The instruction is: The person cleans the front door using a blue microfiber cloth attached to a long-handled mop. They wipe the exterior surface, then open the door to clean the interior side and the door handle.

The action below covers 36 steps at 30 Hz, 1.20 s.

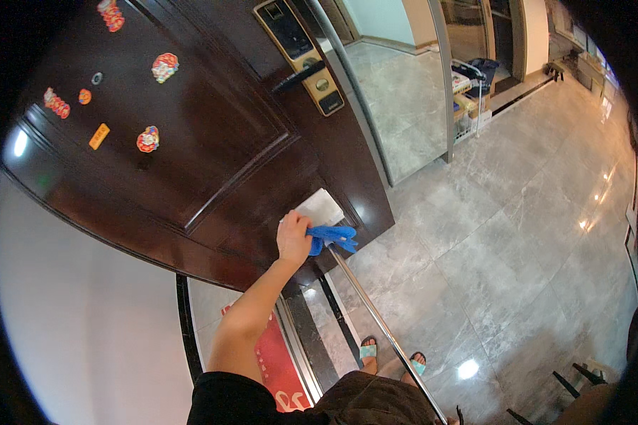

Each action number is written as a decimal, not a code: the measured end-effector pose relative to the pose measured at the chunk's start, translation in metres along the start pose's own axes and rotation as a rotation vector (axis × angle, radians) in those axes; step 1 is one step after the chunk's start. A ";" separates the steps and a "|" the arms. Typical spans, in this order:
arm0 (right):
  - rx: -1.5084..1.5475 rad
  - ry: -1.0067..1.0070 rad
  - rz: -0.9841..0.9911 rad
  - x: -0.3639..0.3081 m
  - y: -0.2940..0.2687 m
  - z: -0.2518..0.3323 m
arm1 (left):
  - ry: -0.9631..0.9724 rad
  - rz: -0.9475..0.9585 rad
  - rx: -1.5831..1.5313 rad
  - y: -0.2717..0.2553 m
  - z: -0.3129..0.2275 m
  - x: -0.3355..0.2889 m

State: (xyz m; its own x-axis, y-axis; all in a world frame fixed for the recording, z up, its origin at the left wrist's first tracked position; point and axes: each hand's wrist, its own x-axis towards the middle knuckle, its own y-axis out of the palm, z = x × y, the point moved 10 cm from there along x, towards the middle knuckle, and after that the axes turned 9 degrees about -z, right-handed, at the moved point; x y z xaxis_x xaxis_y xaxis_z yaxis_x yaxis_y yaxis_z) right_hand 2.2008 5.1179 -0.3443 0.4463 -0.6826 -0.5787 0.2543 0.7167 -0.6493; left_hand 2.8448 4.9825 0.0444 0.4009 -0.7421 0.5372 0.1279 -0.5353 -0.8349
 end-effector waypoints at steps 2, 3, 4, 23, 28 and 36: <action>-0.016 -0.005 -0.018 -0.007 -0.006 -0.007 | -0.133 -0.092 -0.057 -0.031 0.015 0.003; -0.016 -0.011 -0.026 -0.009 -0.009 -0.009 | -0.118 -0.172 -0.058 -0.055 0.015 0.007; -0.022 -0.016 -0.037 -0.011 -0.009 -0.014 | -0.126 -0.242 -0.130 -0.075 0.021 0.011; 0.308 -0.124 -0.253 0.052 -0.094 0.008 | -0.791 -0.289 -1.996 -0.189 0.042 -0.003; 0.604 -0.223 -0.232 0.055 -0.145 0.123 | -0.660 -0.243 -1.991 -0.201 0.050 0.012; 0.732 -0.207 -0.379 0.029 -0.178 0.137 | -0.651 -0.244 -1.850 -0.191 0.087 0.060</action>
State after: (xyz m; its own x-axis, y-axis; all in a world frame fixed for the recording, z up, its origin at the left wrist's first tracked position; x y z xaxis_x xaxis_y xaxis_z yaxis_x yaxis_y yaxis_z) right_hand 2.2865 4.9905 -0.1778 0.3487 -0.9064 -0.2384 0.8775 0.4051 -0.2568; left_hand 2.9231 5.0750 0.2253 0.7929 -0.5964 0.1246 -0.5421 -0.5971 0.5913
